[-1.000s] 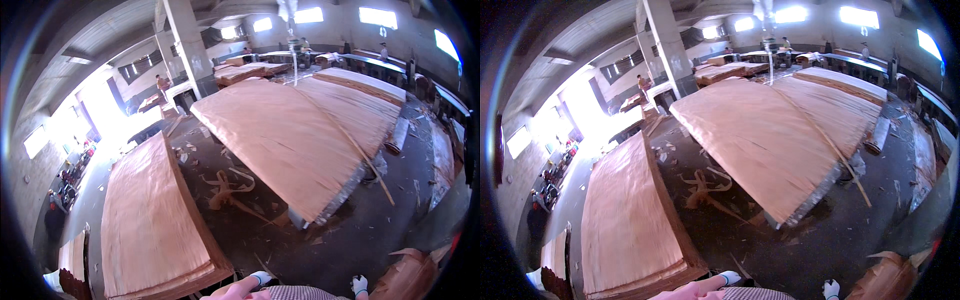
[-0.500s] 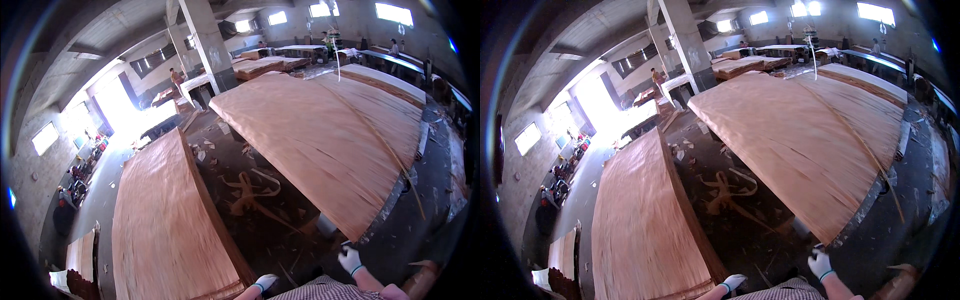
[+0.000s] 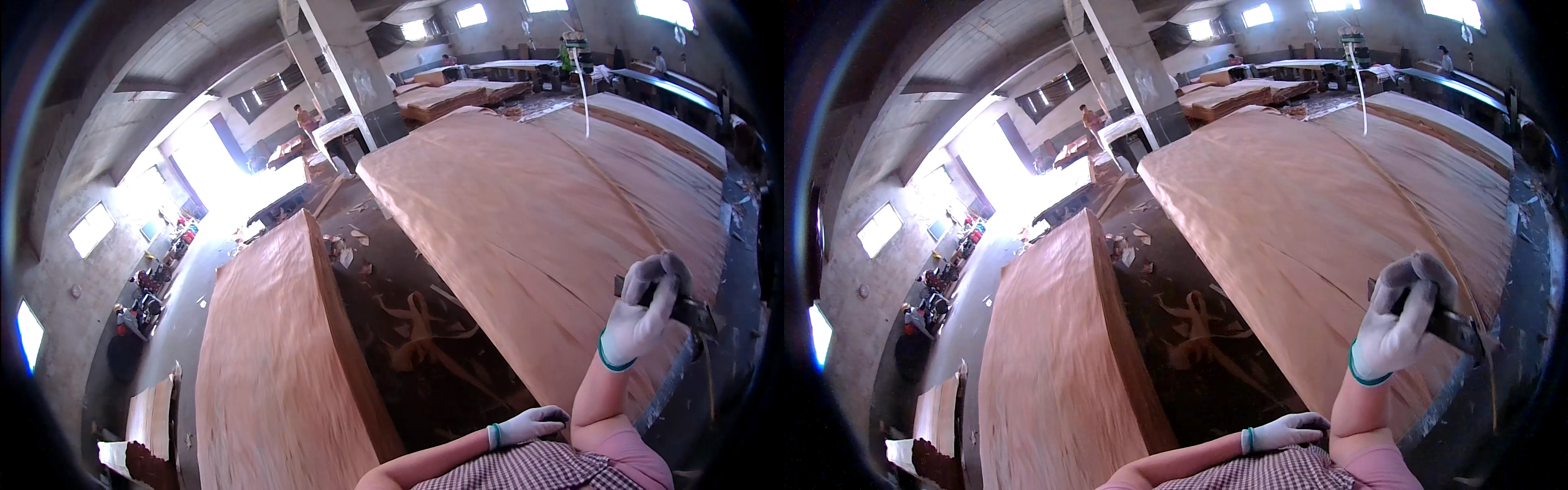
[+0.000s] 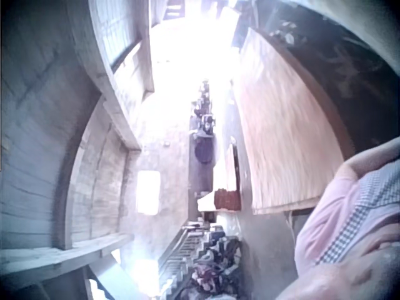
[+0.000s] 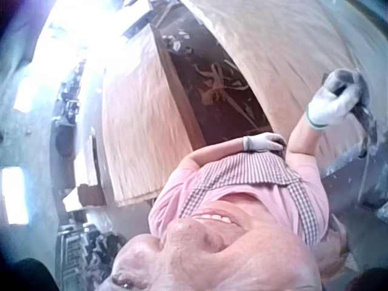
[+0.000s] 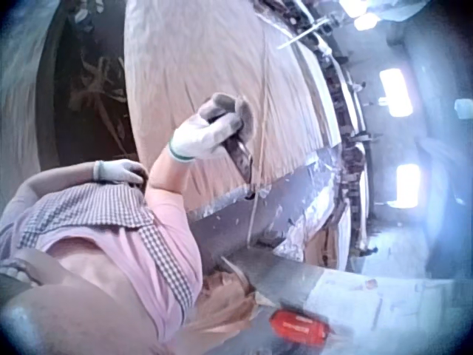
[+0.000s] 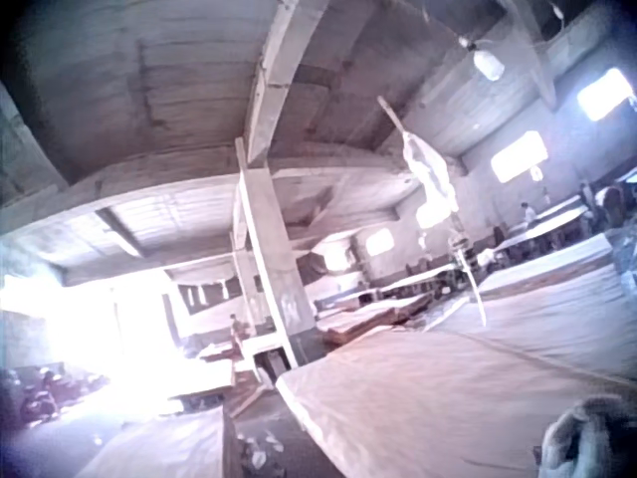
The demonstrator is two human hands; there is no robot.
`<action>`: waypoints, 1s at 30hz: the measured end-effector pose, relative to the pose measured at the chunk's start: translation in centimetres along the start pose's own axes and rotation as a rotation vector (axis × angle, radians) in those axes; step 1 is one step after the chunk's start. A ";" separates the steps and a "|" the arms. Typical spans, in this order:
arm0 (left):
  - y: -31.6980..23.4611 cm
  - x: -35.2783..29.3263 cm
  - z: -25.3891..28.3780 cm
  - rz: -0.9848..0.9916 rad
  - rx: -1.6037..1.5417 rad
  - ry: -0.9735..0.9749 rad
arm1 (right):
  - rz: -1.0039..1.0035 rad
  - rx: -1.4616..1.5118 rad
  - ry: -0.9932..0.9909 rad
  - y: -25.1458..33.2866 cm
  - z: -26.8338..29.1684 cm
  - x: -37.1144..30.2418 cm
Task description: The person cuts wood veneer sheets using a utility knife and a thin bamboo stick as a guide, then moves the cut pieces aside.
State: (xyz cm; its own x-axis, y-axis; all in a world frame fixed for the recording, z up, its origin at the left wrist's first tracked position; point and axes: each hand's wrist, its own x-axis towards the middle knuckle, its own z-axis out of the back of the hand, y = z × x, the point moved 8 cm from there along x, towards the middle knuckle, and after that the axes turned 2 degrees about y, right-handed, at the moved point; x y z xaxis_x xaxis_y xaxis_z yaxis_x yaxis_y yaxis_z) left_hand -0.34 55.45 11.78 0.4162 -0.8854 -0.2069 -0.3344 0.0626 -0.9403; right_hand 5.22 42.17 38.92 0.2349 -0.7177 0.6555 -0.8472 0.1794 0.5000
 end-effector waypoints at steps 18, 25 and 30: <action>-8.2 3.7 15.4 -0.180 -0.172 0.099 | 0.326 -0.713 -0.142 -9.5 -7.8 -1.5; -11.0 3.1 25.7 -0.308 -0.098 0.165 | -0.035 -0.044 -0.106 -16.8 -18.6 -3.4; -13.9 2.5 28.9 -0.125 -0.369 0.386 | 0.001 -0.197 0.152 -21.5 -25.9 -3.8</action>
State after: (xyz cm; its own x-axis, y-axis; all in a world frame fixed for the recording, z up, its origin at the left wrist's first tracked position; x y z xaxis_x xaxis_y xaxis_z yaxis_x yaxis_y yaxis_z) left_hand 29.80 65.71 16.55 0.1542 -0.9848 0.0796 -0.6060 -0.1579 -0.7796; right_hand 34.90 58.49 40.29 0.3162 -0.6104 0.7263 -0.7419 0.3179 0.5903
